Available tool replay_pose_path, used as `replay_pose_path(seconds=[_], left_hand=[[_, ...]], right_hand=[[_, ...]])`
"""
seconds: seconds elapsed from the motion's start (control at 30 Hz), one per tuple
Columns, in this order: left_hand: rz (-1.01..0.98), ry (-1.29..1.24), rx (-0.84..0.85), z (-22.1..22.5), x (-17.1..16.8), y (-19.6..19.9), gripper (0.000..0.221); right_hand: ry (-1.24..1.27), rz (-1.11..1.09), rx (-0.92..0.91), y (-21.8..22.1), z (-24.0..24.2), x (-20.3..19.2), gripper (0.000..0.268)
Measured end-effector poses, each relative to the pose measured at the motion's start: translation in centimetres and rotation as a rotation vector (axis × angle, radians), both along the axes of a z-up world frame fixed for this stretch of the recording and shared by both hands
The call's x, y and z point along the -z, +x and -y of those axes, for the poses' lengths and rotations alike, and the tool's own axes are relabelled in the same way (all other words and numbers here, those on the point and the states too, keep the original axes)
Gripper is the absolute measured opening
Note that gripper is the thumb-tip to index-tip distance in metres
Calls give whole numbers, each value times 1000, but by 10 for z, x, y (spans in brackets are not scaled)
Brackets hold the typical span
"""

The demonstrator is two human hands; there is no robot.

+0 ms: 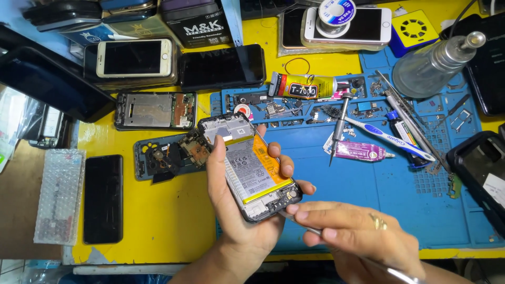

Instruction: Disassembling a smartphone to access internal components using tweezers and prying tools on a repair bench.

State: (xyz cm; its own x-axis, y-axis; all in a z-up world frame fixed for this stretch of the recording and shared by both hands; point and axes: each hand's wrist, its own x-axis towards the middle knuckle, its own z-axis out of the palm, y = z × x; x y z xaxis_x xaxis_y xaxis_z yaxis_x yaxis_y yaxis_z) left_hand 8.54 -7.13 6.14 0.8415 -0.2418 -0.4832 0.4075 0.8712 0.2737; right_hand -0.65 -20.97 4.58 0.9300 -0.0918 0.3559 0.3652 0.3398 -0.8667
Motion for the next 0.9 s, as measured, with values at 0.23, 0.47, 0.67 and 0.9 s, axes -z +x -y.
replay_pose_path(seconds=[0.23,0.47,0.67,0.9], left_hand=[[12,-62,-12,-1,4,-6,55],[41,-174,-4,-2,4,-10,55],[47,-213,4,-2,13,-12,57],[67,-106,-37,0,5,-10,56]], right_hand=[[-685,392,122,1,12,13,30],[-700,278,-179,-9,29,26,46],[-685,307,-101,-12,21,39,42],[-711,280,-4,-7,15,19,31]])
